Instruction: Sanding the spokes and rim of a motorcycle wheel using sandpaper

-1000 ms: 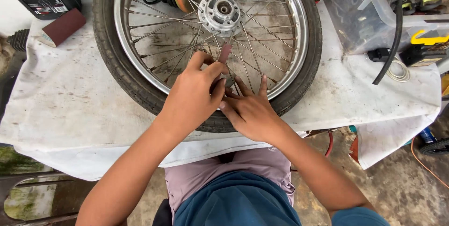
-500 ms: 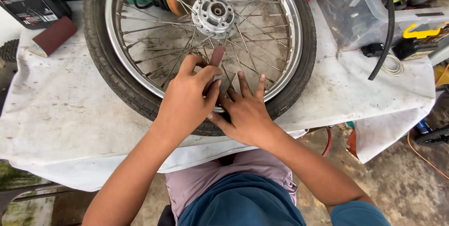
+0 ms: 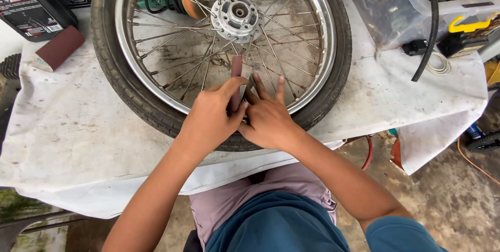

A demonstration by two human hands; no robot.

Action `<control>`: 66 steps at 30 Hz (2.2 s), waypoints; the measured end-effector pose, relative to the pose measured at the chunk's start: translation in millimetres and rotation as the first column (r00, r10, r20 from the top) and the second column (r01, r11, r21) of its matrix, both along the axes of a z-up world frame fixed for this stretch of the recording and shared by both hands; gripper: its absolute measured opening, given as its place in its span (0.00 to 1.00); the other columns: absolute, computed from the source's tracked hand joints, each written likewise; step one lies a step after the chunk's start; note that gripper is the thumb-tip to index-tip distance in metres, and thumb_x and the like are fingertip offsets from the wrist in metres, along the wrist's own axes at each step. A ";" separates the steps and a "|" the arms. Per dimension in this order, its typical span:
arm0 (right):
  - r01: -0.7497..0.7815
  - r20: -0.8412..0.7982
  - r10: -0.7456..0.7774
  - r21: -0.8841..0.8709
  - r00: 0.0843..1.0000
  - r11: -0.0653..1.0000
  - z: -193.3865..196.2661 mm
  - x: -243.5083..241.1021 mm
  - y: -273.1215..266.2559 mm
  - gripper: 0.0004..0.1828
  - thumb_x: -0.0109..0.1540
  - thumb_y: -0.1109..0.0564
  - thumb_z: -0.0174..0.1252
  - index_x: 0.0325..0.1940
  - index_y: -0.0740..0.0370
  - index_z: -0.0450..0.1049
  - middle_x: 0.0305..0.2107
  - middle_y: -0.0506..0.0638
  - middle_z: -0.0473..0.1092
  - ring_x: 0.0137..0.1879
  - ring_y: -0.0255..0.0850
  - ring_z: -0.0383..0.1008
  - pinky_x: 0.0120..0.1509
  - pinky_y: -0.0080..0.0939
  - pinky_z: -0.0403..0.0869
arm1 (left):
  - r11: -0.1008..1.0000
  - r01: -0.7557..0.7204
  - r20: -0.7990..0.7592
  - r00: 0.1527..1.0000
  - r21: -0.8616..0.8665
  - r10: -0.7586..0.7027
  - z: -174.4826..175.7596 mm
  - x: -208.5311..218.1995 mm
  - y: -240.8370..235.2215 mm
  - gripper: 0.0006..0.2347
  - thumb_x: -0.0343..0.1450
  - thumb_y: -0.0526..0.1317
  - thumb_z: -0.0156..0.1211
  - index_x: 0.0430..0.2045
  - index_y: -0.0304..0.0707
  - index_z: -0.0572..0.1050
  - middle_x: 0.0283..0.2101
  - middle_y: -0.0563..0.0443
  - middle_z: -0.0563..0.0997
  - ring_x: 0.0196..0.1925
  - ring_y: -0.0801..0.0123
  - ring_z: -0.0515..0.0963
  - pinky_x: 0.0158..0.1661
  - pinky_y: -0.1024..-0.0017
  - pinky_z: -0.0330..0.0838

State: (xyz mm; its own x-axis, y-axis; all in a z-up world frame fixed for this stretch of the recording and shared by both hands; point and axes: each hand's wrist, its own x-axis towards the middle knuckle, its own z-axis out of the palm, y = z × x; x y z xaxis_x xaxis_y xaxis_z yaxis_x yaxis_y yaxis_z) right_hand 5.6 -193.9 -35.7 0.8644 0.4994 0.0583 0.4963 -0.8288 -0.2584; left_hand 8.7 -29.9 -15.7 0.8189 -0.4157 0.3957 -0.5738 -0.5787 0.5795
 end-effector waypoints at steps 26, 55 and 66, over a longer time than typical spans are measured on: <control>-0.049 -0.092 0.057 0.092 0.994 0.995 41.4 -22.8 -31.9 0.30 0.58 0.35 0.57 0.53 0.59 0.78 0.50 0.59 0.76 0.69 0.68 0.62 0.67 0.93 0.40 | 0.945 -0.112 0.186 0.981 0.307 0.056 0.7 -17.1 -6.2 0.21 0.66 0.30 0.58 0.55 0.44 0.74 0.31 0.39 0.83 0.31 0.48 0.86 0.32 0.60 0.83; -0.198 0.207 0.078 0.661 0.975 0.723 -3.6 13.9 -126.3 0.37 0.52 0.78 0.44 0.64 0.65 0.73 0.58 0.62 0.72 0.67 0.58 0.67 0.71 0.59 0.65 | 0.906 0.050 -0.202 0.968 -0.420 -0.147 44.0 -26.0 -36.3 0.22 0.70 0.38 0.63 0.59 0.28 0.69 0.38 0.30 0.86 0.31 0.47 0.88 0.27 0.61 0.81; 0.071 0.078 -0.148 0.611 0.986 0.789 47.6 22.6 -116.8 0.06 0.65 0.66 0.54 0.44 0.62 0.75 0.32 0.57 0.77 0.44 0.48 0.79 0.46 0.49 0.73 | 0.935 -0.327 0.099 0.935 -0.136 0.342 18.0 34.7 59.2 0.13 0.73 0.35 0.65 0.50 0.25 0.79 0.38 0.31 0.84 0.41 0.41 0.85 0.35 0.56 0.80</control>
State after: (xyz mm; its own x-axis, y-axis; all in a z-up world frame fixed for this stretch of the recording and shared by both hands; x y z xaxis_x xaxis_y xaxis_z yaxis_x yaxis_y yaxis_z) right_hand 28.2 -310.7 11.9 0.8786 0.2307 0.4181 0.4700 -0.5730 -0.6714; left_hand 43.5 29.3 2.3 0.8464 -0.0715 0.5278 -0.4275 -0.6822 0.5932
